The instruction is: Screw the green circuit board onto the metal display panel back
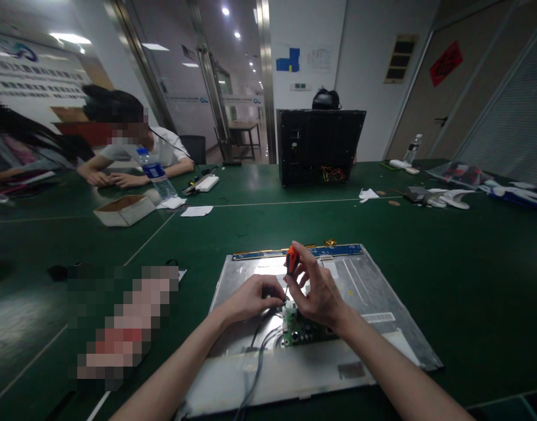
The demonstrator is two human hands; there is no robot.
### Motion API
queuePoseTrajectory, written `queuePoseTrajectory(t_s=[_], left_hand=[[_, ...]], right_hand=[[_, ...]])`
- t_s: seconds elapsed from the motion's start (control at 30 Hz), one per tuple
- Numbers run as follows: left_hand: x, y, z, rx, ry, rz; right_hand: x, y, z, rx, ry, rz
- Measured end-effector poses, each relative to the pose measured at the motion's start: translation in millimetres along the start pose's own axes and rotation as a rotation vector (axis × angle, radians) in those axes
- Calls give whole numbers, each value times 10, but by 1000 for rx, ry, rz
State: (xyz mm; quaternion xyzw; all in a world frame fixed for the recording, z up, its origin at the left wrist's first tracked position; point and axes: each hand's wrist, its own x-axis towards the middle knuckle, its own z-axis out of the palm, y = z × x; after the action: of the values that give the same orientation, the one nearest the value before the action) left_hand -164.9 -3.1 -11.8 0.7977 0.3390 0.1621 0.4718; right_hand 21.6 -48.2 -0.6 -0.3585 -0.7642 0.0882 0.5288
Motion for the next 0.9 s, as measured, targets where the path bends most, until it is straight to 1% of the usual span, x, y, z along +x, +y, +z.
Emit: queuePoseTrajectory(t_s=[0.6, 0.9], left_hand=[[-8, 23, 1, 23, -9, -14], [-16, 38, 3, 9, -9, -12]], right_hand=[[-17, 7, 19, -7, 42, 28], [2, -6, 10, -15, 51, -2]])
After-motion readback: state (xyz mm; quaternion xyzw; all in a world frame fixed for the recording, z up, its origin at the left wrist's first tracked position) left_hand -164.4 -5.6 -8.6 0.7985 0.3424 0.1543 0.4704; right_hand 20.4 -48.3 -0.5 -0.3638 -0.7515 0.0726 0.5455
